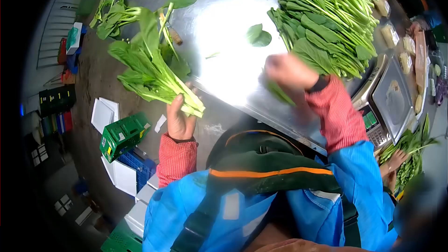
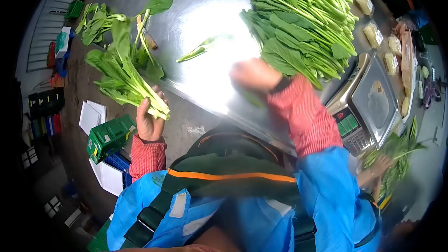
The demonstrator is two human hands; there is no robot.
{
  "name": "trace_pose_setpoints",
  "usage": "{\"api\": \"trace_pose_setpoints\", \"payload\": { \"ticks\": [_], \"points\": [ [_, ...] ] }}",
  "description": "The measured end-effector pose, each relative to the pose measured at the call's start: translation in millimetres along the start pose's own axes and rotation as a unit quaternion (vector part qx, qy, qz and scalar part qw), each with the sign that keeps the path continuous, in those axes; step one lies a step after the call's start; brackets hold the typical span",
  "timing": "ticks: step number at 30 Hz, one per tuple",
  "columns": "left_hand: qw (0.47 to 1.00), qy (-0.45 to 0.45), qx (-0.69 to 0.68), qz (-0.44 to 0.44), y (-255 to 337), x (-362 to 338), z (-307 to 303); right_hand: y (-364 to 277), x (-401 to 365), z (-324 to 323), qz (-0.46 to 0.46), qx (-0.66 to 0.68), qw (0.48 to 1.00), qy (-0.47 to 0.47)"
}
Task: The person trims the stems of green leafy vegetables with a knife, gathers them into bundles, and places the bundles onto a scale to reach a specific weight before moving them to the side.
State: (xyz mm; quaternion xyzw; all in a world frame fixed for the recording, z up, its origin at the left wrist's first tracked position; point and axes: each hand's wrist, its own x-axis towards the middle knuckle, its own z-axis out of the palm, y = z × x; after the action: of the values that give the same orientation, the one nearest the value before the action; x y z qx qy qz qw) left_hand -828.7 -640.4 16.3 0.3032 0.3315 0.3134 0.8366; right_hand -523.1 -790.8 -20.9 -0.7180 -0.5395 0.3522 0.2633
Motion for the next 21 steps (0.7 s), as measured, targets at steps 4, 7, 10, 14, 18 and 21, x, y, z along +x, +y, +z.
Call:
{"api": "trace_pose_setpoints", "payload": {
  "ticks": [4, 7, 10, 14, 18, 21],
  "points": [
    [0.999, 0.041, 0.009, 0.02, 0.6, -11.9, -9.4, -74.3, 100.5, -40.6, -0.019, 0.106, 0.973, 0.205],
    [0.997, 0.044, 0.055, 0.009, -0.6, -10.7, -2.2, -35.8, 133.2, 51.3, -0.069, -0.246, 0.955, 0.149],
    [0.997, 0.021, 0.073, -0.027, -4.4, 6.0, 2.9, -6.8, 129.7, 99.6, -0.078, -0.241, 0.956, 0.151],
    [0.983, -0.02, 0.151, -0.101, -16.9, 26.9, 3.6, -10.9, 55.2, 81.6, -0.118, -0.183, 0.952, 0.215],
    [0.953, -0.125, 0.131, -0.244, -53.1, 38.0, 27.7, -32.9, -31.1, 45.9, -0.139, -0.224, 0.931, 0.253],
    [0.929, -0.109, 0.122, -0.333, -102.9, 28.3, 60.0, -30.3, -60.1, 59.0, -0.105, -0.16, 0.952, 0.24]
  ]
}}
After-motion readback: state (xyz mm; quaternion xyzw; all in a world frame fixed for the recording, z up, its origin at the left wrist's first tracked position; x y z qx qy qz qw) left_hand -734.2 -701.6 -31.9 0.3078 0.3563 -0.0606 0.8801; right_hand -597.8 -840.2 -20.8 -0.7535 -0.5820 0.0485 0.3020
